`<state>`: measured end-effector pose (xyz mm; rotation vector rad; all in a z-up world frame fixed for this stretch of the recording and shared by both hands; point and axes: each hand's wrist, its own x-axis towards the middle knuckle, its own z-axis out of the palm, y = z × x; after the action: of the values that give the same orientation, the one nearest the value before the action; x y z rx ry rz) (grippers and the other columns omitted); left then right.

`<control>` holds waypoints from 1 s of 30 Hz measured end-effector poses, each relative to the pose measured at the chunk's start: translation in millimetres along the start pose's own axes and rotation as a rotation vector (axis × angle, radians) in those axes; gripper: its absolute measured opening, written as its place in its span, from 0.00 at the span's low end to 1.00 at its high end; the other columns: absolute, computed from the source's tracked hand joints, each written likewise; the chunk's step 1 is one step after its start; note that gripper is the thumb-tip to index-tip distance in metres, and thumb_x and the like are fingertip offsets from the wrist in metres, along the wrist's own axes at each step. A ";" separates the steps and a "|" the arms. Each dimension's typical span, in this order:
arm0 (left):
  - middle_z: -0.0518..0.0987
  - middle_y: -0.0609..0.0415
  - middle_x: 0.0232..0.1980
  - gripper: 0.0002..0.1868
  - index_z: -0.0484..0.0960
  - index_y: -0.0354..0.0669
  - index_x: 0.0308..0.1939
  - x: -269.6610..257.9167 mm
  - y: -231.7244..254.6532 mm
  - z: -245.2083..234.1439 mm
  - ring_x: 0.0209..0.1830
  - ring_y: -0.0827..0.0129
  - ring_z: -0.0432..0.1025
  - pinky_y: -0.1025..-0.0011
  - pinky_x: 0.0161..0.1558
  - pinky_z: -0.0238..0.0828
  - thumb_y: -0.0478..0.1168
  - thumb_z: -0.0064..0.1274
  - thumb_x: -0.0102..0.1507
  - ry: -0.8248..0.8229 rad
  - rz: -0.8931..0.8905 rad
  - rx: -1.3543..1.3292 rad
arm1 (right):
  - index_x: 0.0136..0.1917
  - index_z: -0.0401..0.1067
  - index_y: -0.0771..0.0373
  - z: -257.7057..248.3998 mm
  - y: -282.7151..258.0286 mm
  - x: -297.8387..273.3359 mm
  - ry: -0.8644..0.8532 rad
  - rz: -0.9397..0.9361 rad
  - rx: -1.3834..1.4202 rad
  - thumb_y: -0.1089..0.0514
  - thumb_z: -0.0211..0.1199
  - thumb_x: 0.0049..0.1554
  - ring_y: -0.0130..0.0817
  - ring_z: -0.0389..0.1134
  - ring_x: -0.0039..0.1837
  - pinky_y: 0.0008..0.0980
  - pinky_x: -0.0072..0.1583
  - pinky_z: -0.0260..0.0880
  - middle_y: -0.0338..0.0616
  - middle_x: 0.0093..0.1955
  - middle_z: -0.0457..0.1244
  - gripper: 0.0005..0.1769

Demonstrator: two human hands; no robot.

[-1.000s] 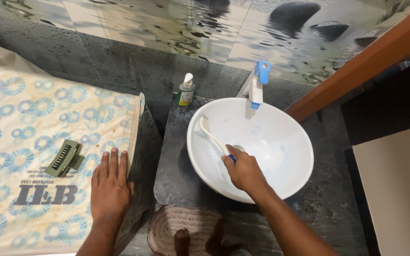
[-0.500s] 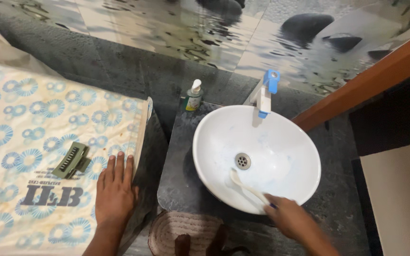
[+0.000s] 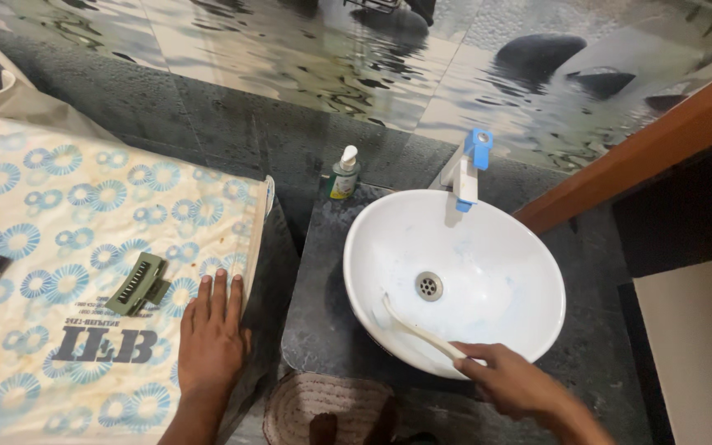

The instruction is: The person scrubs the inside of a white bathroom sink using a white brush with a blue handle. They scrub the basin and the drain area in circular motions. The person briefly turns on the faucet to rinse the brush and the sink.

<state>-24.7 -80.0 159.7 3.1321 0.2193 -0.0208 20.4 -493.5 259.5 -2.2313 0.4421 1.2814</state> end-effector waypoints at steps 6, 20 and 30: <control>0.51 0.51 0.82 0.47 0.52 0.51 0.80 -2.1 1.4 -0.3 0.83 0.59 0.44 0.59 0.76 0.45 0.50 0.53 0.59 -0.008 0.009 -0.001 | 0.78 0.62 0.49 24.8 -33.6 46.4 0.292 -0.022 -0.145 0.45 0.52 0.66 0.30 0.62 0.30 0.35 0.38 0.67 0.44 0.33 0.66 0.29; 0.52 0.52 0.82 0.45 0.53 0.52 0.78 -2.2 1.0 3.7 0.83 0.60 0.45 0.60 0.76 0.46 0.50 0.54 0.58 0.014 0.006 -0.004 | 0.77 0.66 0.50 -3.7 -20.0 -16.8 0.089 0.048 -0.189 0.46 0.54 0.65 0.26 0.55 0.26 0.29 0.30 0.56 0.40 0.31 0.63 0.28; 0.51 0.52 0.83 0.46 0.52 0.52 0.79 -0.9 2.0 -2.7 0.82 0.60 0.44 0.60 0.76 0.46 0.51 0.53 0.59 -0.023 0.004 0.020 | 0.74 0.68 0.51 44.7 -107.5 26.0 0.416 -0.202 0.553 0.49 0.57 0.62 0.28 0.51 0.25 0.31 0.28 0.51 0.38 0.28 0.56 0.27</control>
<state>-25.3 -82.1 162.4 3.1500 0.2146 -0.0596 58.0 -380.8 248.3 -1.9825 0.6164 0.5005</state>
